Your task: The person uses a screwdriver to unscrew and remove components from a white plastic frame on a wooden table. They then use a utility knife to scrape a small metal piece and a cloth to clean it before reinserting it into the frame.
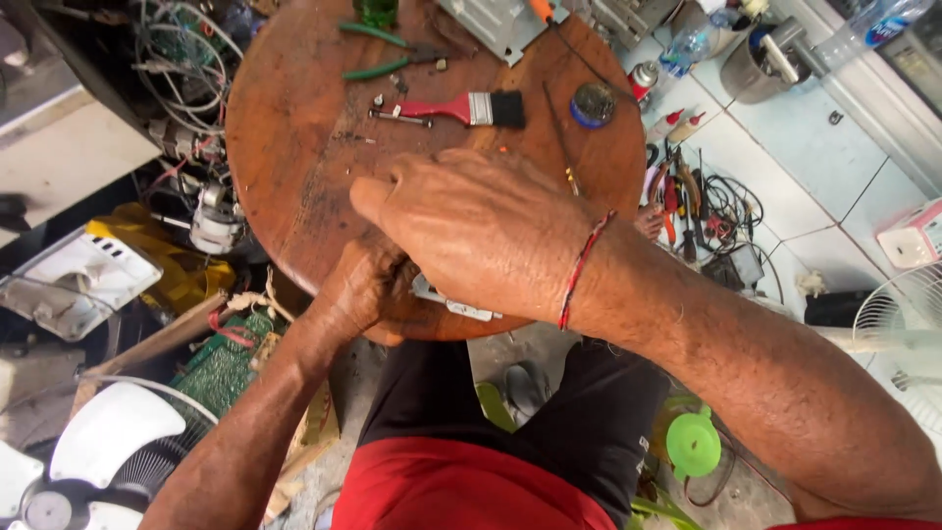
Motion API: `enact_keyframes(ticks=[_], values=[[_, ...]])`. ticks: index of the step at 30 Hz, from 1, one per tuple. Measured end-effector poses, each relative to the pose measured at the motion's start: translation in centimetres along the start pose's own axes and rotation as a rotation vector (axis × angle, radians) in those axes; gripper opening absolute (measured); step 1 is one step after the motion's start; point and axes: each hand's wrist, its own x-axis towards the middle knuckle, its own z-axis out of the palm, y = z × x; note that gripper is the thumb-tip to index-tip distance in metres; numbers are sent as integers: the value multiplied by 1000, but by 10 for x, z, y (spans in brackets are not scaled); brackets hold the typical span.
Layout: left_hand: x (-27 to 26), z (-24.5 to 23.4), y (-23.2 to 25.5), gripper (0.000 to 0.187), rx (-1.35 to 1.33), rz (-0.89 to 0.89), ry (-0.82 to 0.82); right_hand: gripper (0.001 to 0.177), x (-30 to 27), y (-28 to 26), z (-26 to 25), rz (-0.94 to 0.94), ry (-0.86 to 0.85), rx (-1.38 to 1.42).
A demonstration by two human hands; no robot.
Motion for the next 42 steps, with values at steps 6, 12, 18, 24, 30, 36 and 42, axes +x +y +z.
enact_keyframes(ticks=[6,12,18,24,30,36,42], values=[[7,11,-6,15,52,68,107,39,2,18,11,-123,0,110],[0,21,-40,13,92,-45,35,41,30,-20,61,24,724,977],[-7,18,-49,8,88,-37,34,41,54,2,66,-348,757,1286],[20,-11,20,21,132,152,86,30,75,16,84,-640,235,1992],[-6,15,-28,12,2,-43,67,27,51,-5,72,-400,742,1420],[-1,5,-23,13,31,-30,-6,28,65,3,76,-392,926,1368],[-7,16,-33,7,186,79,66,27,64,19,70,-720,394,1534]])
